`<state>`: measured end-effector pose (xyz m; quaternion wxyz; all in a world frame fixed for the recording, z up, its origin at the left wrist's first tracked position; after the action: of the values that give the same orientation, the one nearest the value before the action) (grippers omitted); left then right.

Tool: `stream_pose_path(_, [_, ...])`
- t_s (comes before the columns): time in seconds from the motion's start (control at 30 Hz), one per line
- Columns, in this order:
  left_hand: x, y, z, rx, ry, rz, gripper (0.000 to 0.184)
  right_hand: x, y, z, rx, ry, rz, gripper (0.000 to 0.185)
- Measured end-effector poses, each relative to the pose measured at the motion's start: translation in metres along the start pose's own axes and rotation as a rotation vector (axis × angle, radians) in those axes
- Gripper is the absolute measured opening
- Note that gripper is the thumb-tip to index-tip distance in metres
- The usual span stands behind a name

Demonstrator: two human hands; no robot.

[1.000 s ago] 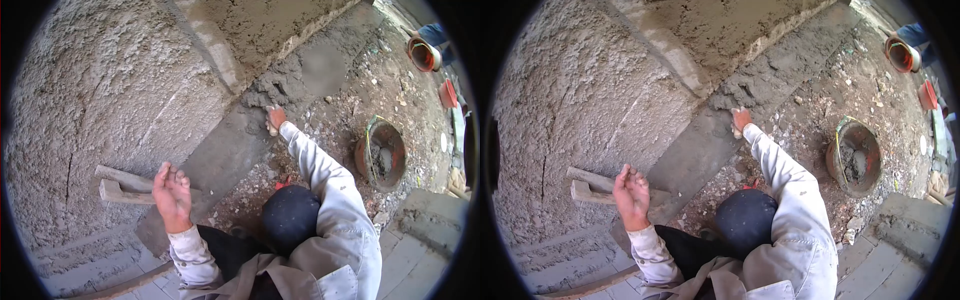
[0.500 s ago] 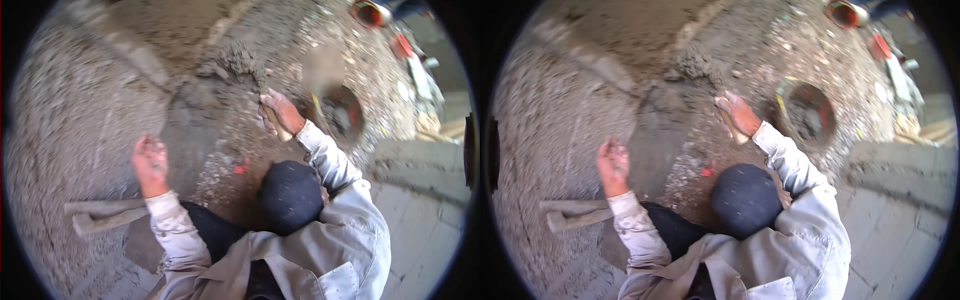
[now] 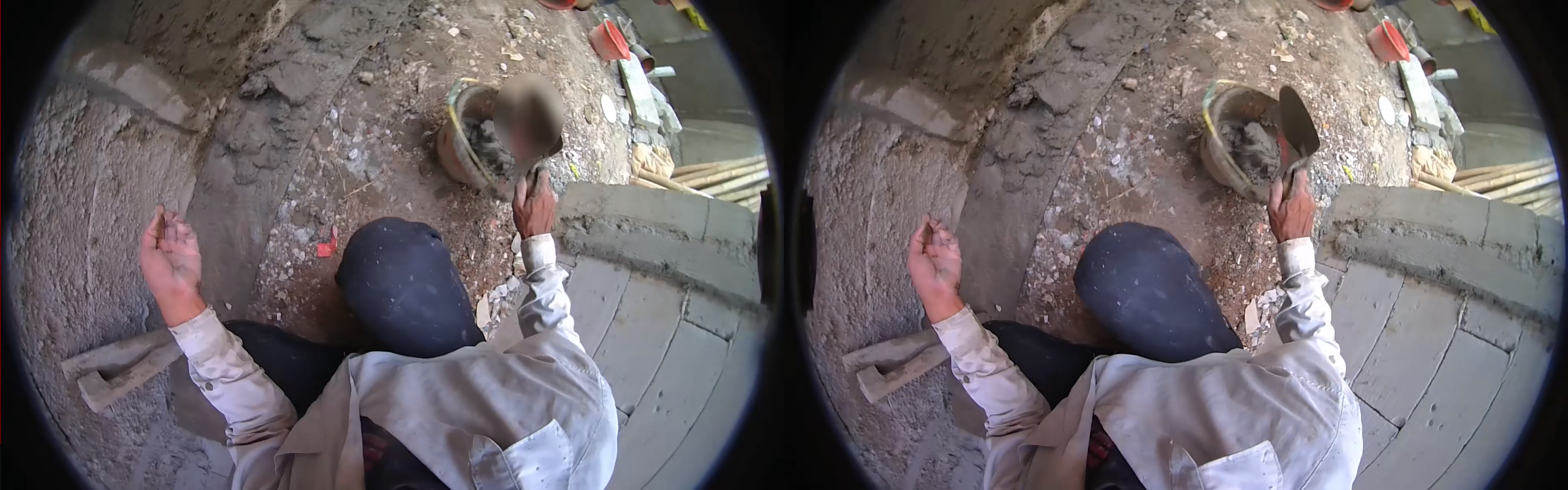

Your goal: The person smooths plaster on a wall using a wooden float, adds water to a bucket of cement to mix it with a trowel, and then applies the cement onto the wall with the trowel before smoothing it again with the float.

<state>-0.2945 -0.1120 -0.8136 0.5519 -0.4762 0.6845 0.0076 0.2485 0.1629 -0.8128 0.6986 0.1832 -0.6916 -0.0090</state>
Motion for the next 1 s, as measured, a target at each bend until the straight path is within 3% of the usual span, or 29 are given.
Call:
stream_pose_path(0.07, [-0.001, -0.011, -0.004, -0.013, -0.022, 0.015, 0.019, 0.019, 0.004, 0.045, 0.084, 0.187, -0.02, 0.035])
stream_pose_path(0.1, [0.001, -0.012, -0.008, 0.003, -0.039, 0.07, 0.019, 0.018, 0.011, 0.067, 0.141, 0.327, 0.14, 0.039])
stream_pose_path(0.13, [0.003, -0.016, -0.013, 0.009, -0.052, 0.12, 0.018, -0.001, 0.014, 0.082, 0.221, 0.397, 0.26, 0.045])
stream_pose_path(0.23, [-0.011, -0.042, -0.02, -0.125, -0.084, -0.057, 0.018, -0.082, 0.019, 0.132, 0.476, 0.426, 0.453, 0.056])
stream_pose_path(0.27, [-0.01, -0.05, -0.023, -0.153, -0.104, -0.08, 0.018, -0.113, 0.02, 0.149, 0.469, 0.434, 0.463, 0.059])
stream_pose_path(0.33, [-0.011, -0.068, -0.028, -0.186, -0.123, -0.088, 0.019, -0.168, 0.031, 0.187, 0.503, 0.397, 0.685, 0.045])
stream_pose_path(0.4, [-0.017, -0.096, -0.036, -0.211, -0.121, -0.051, 0.019, -0.219, 0.031, 0.231, 0.779, 0.28, 0.583, 0.035])
stream_pose_path(0.43, [-0.016, -0.108, -0.041, -0.233, -0.113, -0.027, 0.019, -0.256, 0.021, 0.251, 0.979, 0.197, 0.375, 0.03])
stream_pose_path(0.47, [-0.015, -0.119, -0.045, -0.254, -0.103, -0.001, 0.018, -0.285, 0.009, 0.28, 1.069, -0.013, 0.333, 0.025])
stream_pose_path(0.5, [-0.013, -0.127, -0.049, -0.27, -0.09, 0.024, 0.018, -0.305, 0.007, 0.3, 0.9, 0.12, 0.348, 0.025])
stream_pose_path(0.57, [-0.001, -0.137, -0.064, -0.267, -0.11, 0.081, 0.018, -0.297, 0.0, 0.312, 0.872, 0.083, 0.412, 0.028])
stream_pose_path(0.63, [0.001, -0.144, -0.071, -0.279, -0.134, 0.092, 0.017, -0.225, 0.014, 0.327, 1.169, -0.247, 0.49, 0.037])
stream_pose_path(0.73, [0.003, -0.141, -0.073, -0.168, -0.232, 0.194, 0.019, -0.181, -0.014, 0.348, 0.503, 0.142, 0.546, 0.044])
stream_pose_path(0.9, [-0.003, -0.144, -0.061, -0.092, -0.262, 0.143, 0.018, -0.157, -0.049, 0.377, 0.624, 0.158, 0.505, 0.032])
stream_pose_path(1.0, [-0.001, -0.157, -0.065, -0.086, -0.286, 0.178, 0.017, -0.157, -0.034, 0.374, 0.673, 0.091, 0.577, 0.053])
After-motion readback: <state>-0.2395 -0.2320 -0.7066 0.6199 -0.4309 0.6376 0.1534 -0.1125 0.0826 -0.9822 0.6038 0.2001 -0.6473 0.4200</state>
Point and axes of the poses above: each hand's wrist, its own y-axis towards the middle knuckle, its own x-axis out of the back of the hand, z = x × y, the point moved 1 cm from there along y, towards the middle knuckle, and after that the axes turned 15 degrees about -y, right-handed, at the moved point
